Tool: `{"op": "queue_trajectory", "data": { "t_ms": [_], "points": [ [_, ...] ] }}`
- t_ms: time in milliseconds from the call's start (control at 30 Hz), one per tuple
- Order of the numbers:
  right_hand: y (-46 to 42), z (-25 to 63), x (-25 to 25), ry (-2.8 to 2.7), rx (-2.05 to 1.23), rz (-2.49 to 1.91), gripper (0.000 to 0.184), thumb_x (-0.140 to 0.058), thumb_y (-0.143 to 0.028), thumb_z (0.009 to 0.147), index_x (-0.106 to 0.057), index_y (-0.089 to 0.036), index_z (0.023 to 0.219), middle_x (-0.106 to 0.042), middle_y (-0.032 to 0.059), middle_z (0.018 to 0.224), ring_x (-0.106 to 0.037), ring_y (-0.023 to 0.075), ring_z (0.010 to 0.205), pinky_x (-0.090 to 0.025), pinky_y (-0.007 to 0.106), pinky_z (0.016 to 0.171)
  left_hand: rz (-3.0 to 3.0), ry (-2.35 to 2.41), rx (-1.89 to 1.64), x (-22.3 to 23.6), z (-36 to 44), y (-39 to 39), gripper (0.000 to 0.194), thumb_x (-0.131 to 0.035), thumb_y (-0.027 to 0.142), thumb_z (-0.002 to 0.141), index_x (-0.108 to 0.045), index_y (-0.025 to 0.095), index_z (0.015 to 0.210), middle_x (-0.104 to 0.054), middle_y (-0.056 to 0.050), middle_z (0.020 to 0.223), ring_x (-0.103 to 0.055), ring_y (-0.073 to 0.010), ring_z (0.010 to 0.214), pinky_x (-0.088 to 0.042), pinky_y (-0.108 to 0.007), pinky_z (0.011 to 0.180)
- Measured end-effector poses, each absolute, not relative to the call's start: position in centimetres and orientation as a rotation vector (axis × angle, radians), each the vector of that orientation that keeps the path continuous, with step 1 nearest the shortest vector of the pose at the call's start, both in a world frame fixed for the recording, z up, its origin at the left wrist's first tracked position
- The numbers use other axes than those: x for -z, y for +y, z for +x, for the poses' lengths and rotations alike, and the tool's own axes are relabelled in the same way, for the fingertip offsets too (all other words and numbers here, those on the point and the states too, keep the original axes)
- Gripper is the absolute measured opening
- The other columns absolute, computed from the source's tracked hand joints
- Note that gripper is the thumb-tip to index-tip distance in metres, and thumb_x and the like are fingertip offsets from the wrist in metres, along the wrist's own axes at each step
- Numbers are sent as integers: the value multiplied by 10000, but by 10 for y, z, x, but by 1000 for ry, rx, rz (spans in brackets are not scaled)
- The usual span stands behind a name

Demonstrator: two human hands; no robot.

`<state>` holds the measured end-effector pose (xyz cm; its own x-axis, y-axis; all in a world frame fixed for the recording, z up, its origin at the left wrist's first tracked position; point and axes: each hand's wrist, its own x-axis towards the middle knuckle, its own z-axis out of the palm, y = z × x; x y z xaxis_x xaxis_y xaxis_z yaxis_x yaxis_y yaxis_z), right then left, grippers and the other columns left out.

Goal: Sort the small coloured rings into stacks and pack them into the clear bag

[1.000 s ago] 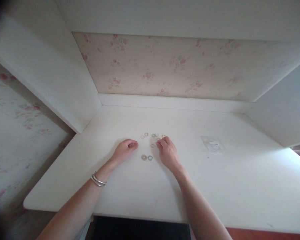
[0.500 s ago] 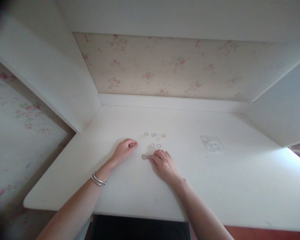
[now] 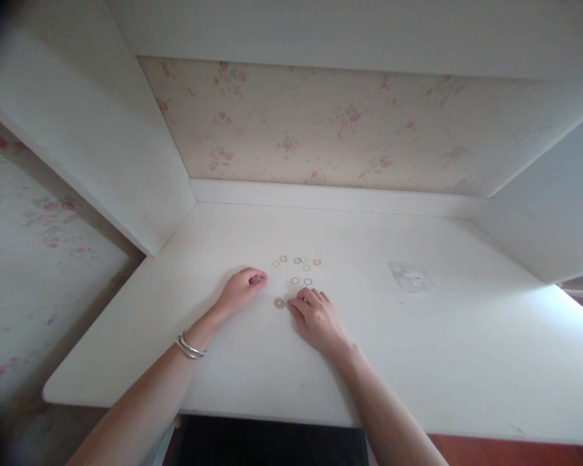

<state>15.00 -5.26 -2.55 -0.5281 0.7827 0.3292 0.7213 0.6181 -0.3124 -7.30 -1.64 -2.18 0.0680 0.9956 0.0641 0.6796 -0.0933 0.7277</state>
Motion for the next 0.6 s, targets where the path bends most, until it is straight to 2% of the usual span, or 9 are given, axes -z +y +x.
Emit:
{"op": "queue_trajectory", "data": {
  "t_ms": [367,600],
  "points": [
    [-52,152,27,-2328,-252,-1211,193,-494,-273,879,-669,-220,941,-572,58,888,-524,160,793,-406,310,749,1843,1670,-797,24,-73,-16,238,-521,376,822,-688,219,884,-661,-2,827,-564,-135,718,-412,-237,660],
    [-50,153,31,-2319,-252,-1216,189,-488,-248,881,-670,-224,925,-575,54,888,-525,156,794,-408,301,747,1851,1674,-799,26,-73,-15,245,-523,372,821,-690,213,905,-673,-19,887,-577,-144,757,-429,-243,694]
  ]
}}
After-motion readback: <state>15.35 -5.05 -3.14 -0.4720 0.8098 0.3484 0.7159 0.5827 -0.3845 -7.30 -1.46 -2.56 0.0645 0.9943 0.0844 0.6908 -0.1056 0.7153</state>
